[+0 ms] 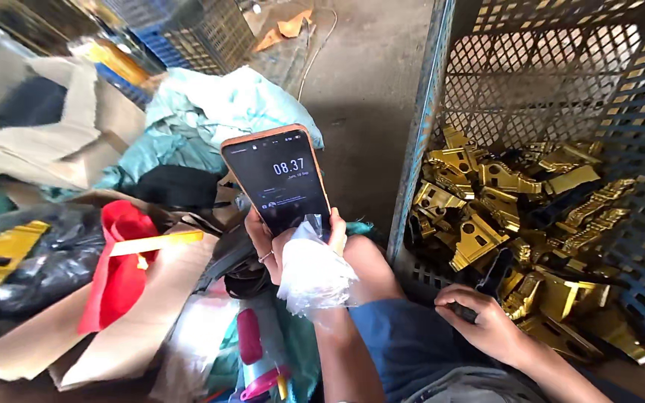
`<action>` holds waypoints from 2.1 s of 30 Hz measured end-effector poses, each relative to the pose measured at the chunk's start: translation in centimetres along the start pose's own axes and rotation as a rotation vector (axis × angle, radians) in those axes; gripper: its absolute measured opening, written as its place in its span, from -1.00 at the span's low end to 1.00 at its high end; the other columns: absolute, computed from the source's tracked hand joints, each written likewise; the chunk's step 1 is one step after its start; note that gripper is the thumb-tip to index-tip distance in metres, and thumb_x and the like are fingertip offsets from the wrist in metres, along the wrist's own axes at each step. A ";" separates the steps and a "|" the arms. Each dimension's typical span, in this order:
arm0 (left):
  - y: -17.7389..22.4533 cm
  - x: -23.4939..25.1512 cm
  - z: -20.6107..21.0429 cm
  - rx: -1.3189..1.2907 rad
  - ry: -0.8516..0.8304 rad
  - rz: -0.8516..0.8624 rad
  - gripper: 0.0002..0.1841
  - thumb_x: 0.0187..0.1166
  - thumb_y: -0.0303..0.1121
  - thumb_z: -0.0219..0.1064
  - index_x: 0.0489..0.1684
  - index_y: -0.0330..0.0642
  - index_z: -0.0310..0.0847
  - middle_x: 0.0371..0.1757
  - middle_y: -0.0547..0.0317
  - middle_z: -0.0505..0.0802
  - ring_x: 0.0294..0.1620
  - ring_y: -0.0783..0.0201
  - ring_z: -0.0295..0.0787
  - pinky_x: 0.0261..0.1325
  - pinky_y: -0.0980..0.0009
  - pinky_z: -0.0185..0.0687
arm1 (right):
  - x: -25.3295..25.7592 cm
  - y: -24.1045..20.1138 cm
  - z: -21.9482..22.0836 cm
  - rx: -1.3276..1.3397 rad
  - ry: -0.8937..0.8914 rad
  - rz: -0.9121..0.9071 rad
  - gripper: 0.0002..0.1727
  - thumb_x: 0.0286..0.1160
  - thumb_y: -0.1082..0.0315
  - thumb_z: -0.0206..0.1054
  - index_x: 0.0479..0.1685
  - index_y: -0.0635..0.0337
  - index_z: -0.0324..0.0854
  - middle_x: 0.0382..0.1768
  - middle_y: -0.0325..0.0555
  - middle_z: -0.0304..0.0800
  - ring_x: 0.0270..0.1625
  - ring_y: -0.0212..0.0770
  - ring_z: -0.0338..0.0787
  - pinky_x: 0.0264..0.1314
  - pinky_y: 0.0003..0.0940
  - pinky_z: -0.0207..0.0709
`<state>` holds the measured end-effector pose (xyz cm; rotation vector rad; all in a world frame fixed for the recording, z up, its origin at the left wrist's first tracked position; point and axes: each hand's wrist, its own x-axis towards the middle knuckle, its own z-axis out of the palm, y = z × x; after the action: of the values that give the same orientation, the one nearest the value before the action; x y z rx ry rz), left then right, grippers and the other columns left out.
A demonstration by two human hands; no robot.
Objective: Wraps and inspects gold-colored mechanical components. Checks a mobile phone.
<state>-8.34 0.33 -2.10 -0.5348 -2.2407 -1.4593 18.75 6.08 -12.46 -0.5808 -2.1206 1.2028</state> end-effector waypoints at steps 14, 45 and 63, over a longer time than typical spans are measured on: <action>4.8 0.4 -1.7 -0.018 -0.118 -0.032 -0.49 0.33 -0.26 0.62 0.08 -0.54 0.67 -0.05 -0.12 0.86 0.02 0.39 0.77 0.22 0.44 0.59 | -0.1 0.1 -0.3 -0.018 -0.016 0.052 -0.80 0.45 0.28 0.37 -0.26 0.21 0.82 -0.15 -0.13 0.87 -0.13 -0.58 0.77 -0.06 -0.77 0.60; 7.8 3.8 2.8 0.124 -0.315 0.329 -0.16 0.45 0.21 0.42 0.38 -0.49 0.56 0.32 -0.38 0.74 0.46 -0.15 0.63 0.56 -0.10 0.35 | 1.5 -4.9 -1.9 0.223 -0.051 -0.121 -0.78 0.57 0.29 0.40 -0.25 0.31 0.79 -0.18 -0.03 0.86 -0.02 -0.43 0.78 0.03 -0.65 0.60; 6.7 4.6 3.5 -0.173 -0.182 0.419 -0.05 0.35 -0.04 0.58 0.64 -0.40 0.15 0.42 -0.02 0.62 0.45 0.41 0.54 0.52 0.38 0.43 | 0.9 -4.3 -2.0 0.195 -0.041 -0.101 -0.79 0.57 0.29 0.39 -0.27 0.27 0.78 -0.19 -0.07 0.86 -0.04 -0.49 0.76 -0.01 -0.71 0.57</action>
<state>-9.14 6.52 4.21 -1.1568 -1.9753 -1.4306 19.19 5.78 -7.66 -0.3611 -2.0103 1.3552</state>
